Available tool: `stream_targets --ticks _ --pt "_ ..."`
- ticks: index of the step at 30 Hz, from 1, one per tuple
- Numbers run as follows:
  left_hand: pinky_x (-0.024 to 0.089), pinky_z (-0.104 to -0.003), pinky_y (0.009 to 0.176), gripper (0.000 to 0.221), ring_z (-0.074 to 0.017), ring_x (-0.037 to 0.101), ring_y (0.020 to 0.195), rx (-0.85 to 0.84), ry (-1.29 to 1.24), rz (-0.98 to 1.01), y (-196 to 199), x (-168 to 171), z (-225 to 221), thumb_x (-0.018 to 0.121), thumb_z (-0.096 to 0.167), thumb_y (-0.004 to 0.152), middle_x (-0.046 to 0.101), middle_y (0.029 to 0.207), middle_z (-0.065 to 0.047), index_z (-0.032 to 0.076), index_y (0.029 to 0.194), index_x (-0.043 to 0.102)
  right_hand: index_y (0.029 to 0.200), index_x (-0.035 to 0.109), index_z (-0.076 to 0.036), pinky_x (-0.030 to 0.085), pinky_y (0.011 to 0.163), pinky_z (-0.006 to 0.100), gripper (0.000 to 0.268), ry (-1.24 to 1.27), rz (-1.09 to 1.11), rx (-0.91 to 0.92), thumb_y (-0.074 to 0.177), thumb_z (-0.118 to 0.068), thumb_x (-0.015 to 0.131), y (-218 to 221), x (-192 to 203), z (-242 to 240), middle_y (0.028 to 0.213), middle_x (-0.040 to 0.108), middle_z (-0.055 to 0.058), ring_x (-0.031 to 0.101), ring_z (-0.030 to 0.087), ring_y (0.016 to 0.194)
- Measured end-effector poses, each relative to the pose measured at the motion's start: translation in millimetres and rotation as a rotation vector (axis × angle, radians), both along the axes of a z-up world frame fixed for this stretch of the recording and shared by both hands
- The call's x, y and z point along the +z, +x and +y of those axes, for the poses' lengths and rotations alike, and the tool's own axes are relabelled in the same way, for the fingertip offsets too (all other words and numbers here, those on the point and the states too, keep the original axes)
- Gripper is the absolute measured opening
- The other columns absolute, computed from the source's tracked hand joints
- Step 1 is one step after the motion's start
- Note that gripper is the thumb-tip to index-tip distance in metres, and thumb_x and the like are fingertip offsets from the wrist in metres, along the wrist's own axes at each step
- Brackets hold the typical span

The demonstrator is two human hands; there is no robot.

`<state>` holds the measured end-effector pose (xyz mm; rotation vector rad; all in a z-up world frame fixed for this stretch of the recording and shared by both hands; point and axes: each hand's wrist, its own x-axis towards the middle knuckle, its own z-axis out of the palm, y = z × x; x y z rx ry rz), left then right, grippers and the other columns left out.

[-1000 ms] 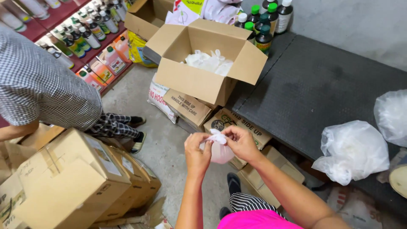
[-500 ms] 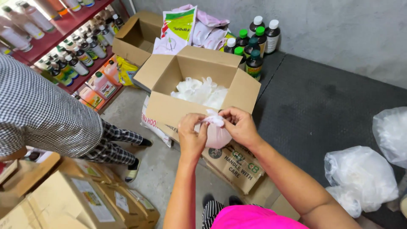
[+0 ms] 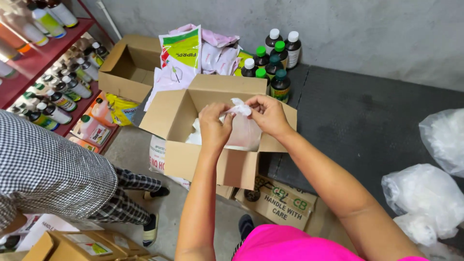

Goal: The recorder is weighing a white powder using a scale and a red scoop, then placing it into plastic bags and tying them.

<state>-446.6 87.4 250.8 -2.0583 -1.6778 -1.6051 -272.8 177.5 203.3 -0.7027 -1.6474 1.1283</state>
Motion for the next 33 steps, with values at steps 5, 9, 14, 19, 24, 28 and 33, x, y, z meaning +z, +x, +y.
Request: stream_targets --ticks 5,9,14,19,24,28,33 --pt "0.045 -0.044 0.088 0.014 -0.0325 0.065 0.090 -0.032 -0.053 0.003 -26.0 -31.1 40.5 0.080 0.008 0.078 0.070 0.086 -0.009 0.008 0.087 0.070 0.100 0.073 -0.002 0.055 0.066 0.021 0.010 0.018 -0.062 -0.095 0.090 -0.002 0.074 -23.1 -28.0 25.7 0.086 0.074 0.000 0.067 0.003 0.073" --pt "0.045 -0.047 0.081 0.014 -0.0349 0.066 0.087 -0.011 -0.100 0.040 -38.4 -56.4 53.5 0.082 0.008 0.074 0.071 0.083 -0.011 0.006 0.083 0.072 0.098 0.074 -0.003 0.054 0.064 0.023 0.010 -0.043 -0.140 -0.182 0.089 -0.001 0.075 -37.8 -67.0 36.2 0.083 0.074 0.001 0.064 0.004 0.070" --pt "0.053 -0.042 0.076 0.015 -0.0332 0.070 0.082 -0.092 -0.233 -0.053 -51.4 -96.3 56.2 0.082 0.008 0.075 0.072 0.085 -0.013 0.005 0.086 0.072 0.097 0.075 -0.004 0.056 0.066 0.025 0.015 -0.071 -0.237 -0.241 0.084 0.002 0.073 -46.6 -98.4 26.6 0.083 0.075 0.002 0.067 0.007 0.070" --pt "0.055 -0.040 0.074 0.017 -0.0312 0.072 0.079 -0.142 -0.414 -0.003 -62.1 -136.1 58.5 0.083 0.009 0.072 0.073 0.084 -0.013 0.004 0.085 0.073 0.096 0.074 -0.004 0.058 0.070 0.030 0.015 -0.008 -0.366 -0.285 0.083 0.003 0.071 -49.1 -119.5 8.8 0.086 0.074 0.007 0.071 0.017 0.074" --pt "0.035 -0.059 0.107 0.046 -0.0370 0.054 0.125 0.003 -0.504 0.186 -58.0 -133.4 48.2 0.086 0.019 0.073 0.066 0.126 -0.015 0.012 0.116 0.072 0.119 0.070 -0.009 0.055 0.087 0.040 0.040 0.080 -0.536 -0.323 0.080 -0.002 0.075 -47.0 -64.9 -30.8 0.115 0.065 0.013 0.067 0.031 0.102" --pt "0.019 -0.071 0.111 0.078 -0.0435 0.031 0.146 -0.079 -0.480 0.209 -41.6 -109.5 34.6 0.084 0.022 0.075 0.041 0.153 -0.023 0.010 0.145 0.052 0.132 0.062 -0.009 0.050 0.100 0.042 0.058 0.125 -0.517 -0.395 0.077 -0.003 0.077 -41.9 -40.0 -54.2 0.131 0.058 0.016 0.058 0.037 0.121" --pt "0.016 -0.070 0.115 0.071 -0.0436 0.029 0.149 -0.202 -0.358 0.195 -0.1 -86.4 14.1 0.080 0.026 0.081 0.040 0.157 -0.024 0.012 0.146 0.053 0.140 0.058 -0.009 0.045 0.110 0.043 0.059 0.092 -0.451 -0.513 0.083 -0.005 0.075 -14.6 -34.8 -86.1 0.144 0.049 0.022 0.050 0.040 0.135"
